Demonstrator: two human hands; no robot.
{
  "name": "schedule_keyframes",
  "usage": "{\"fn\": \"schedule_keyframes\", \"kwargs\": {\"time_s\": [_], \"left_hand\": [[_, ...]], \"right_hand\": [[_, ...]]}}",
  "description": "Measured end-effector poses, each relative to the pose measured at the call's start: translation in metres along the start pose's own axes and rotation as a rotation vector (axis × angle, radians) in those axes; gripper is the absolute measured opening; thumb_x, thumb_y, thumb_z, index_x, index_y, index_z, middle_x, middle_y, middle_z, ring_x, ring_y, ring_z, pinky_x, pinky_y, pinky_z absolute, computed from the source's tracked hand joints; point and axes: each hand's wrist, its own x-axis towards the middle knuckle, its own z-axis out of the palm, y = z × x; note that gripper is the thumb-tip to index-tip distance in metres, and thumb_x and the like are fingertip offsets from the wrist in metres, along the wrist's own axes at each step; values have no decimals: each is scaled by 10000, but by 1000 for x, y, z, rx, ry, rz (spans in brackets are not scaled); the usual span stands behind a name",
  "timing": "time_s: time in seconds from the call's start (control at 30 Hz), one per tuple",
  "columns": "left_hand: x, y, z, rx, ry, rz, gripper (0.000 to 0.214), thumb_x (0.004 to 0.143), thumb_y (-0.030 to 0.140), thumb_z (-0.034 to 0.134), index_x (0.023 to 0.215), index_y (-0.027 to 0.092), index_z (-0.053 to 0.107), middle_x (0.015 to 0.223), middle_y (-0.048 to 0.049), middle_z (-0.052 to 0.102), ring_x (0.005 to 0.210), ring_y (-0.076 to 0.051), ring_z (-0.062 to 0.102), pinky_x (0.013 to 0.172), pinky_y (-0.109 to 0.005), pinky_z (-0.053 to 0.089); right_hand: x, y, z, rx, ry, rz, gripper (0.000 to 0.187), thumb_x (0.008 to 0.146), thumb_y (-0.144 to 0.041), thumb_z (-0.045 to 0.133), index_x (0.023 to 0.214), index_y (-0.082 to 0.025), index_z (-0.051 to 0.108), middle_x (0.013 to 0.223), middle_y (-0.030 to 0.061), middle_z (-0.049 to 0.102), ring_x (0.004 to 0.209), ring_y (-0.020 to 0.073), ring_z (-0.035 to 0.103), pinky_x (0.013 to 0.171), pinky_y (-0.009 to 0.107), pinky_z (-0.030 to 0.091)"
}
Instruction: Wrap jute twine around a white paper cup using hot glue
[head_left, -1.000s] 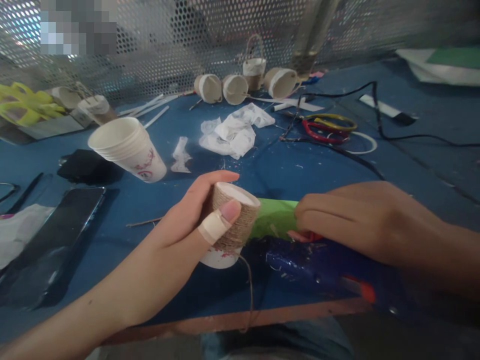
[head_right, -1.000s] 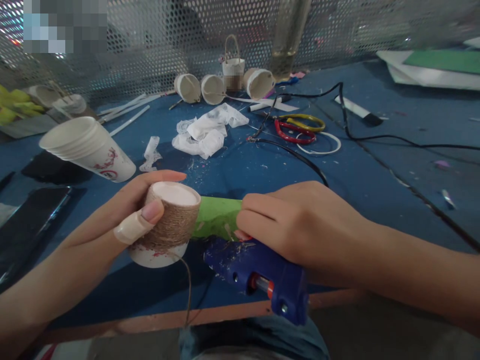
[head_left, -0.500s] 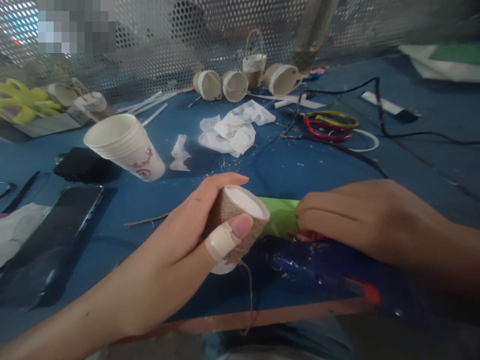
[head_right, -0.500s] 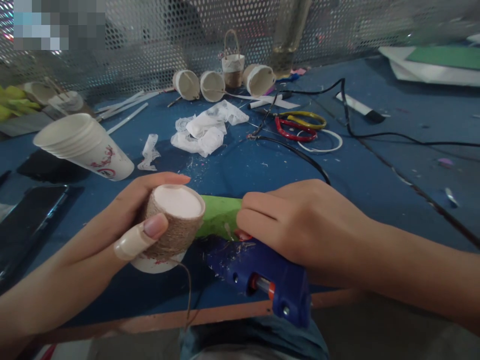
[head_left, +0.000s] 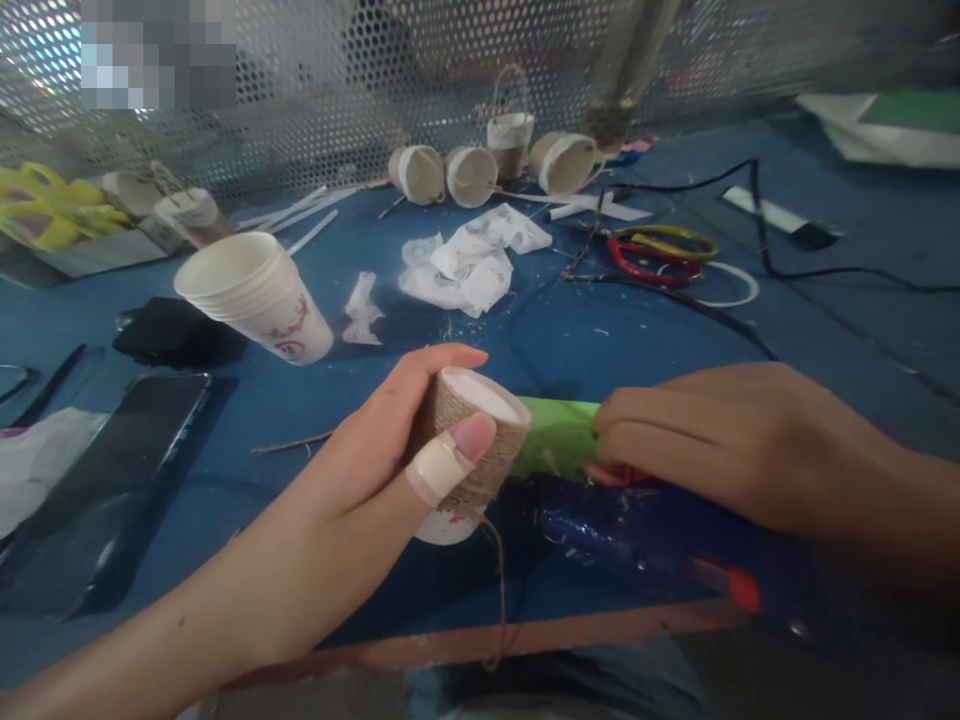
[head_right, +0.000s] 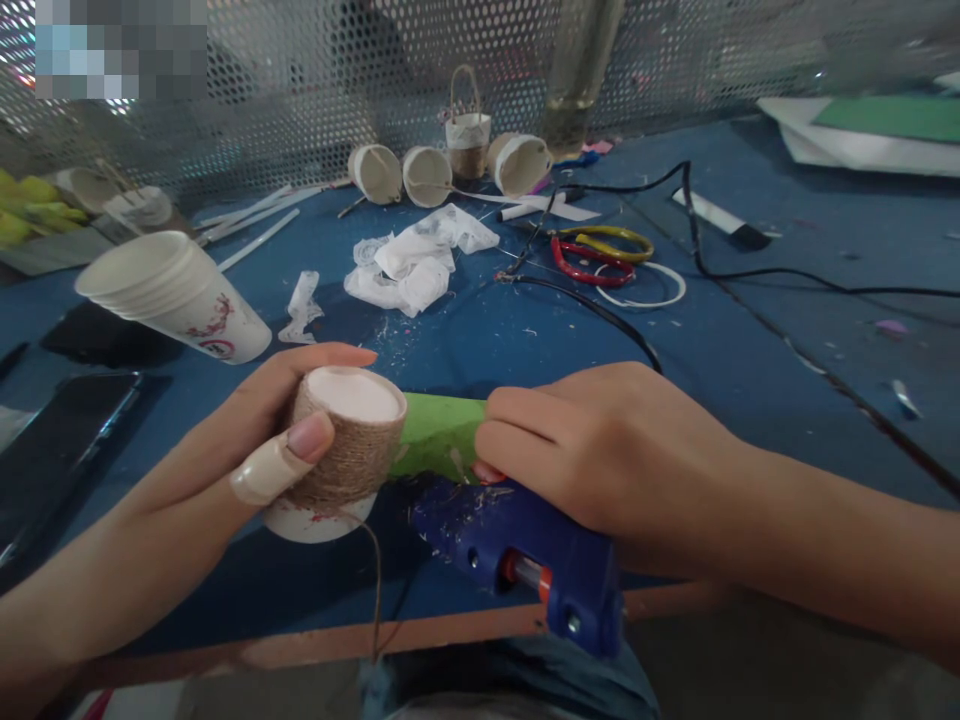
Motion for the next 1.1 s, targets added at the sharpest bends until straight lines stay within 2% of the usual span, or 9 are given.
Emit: {"fn": "schedule_keyframes", "kwargs": {"time_s": [0.1,0.23,0.33,0.47,0.57,0.63,0.8,0.97,1.1], "left_hand": [[1,-1,0,0,-4,4,602,1079,872,676,1482,441,791,1420,-14,836,1353,-382,765,1004,-449,734],[1,-2,-1,-7,-21,20,667,1066,906,670,1502,414,778,1420,-38,842,1343,-399,771,980,-458,742],[1,-3,-1,-4,-6,35,666,1065,911,671,1491,412,786,1388,-36,840,1327,-387,772,1063,-478,726],[1,-2,0,6,-14,28,628,1086,879,667,1508,428,776,1411,-23,824,1357,-366,754,1110,-452,693],[0,-2,0,7,-7,31,635,1081,885,664,1500,422,780,1428,-26,829,1394,-384,735,1156,-472,659],[1,-2,0,3,-6,39,658,1068,900,670,1496,413,786,1410,-37,842,1381,-400,742,1149,-490,658],[2,-5,-1,3,-17,77,647,1076,880,682,1493,397,792,1390,-54,861,1332,-404,778,1100,-492,684],[3,-7,-2,1,-23,76,642,1072,871,699,1509,408,785,1437,-43,849,1367,-398,764,1129,-477,678],[2,-6,-1,0,-24,58,635,1077,876,688,1507,418,779,1417,-34,838,1357,-382,754,1099,-454,684]], "right_hand": [[1,0,0,1,9,-10,292,1224,-142,449,1051,-270,647,890,-5,713,669,211,581,634,393,404],[1,1,1,-28,11,-12,266,1208,-117,513,1026,-264,640,887,-16,714,674,199,594,628,386,413],[1,0,2,-21,28,-12,283,1238,-155,500,1021,-266,645,874,-22,720,663,197,596,618,387,413],[1,1,3,6,20,7,262,1206,-147,530,1022,-262,676,876,-17,735,672,196,596,640,376,403],[0,2,5,-12,49,-15,329,1235,-143,460,1010,-263,668,867,-17,723,657,201,576,636,379,401],[0,3,6,-3,61,-25,365,1261,-174,405,1023,-263,668,873,-11,719,648,209,563,628,392,402],[-1,1,7,2,60,13,387,1279,-224,409,1016,-260,691,890,-4,733,666,215,577,647,406,389],[0,-3,5,7,47,45,528,1338,-282,251,1024,-264,675,893,-7,733,688,208,590,672,397,398],[0,-4,5,-28,47,40,538,1335,-274,247,1009,-263,675,899,0,742,696,214,584,675,396,395]]}}
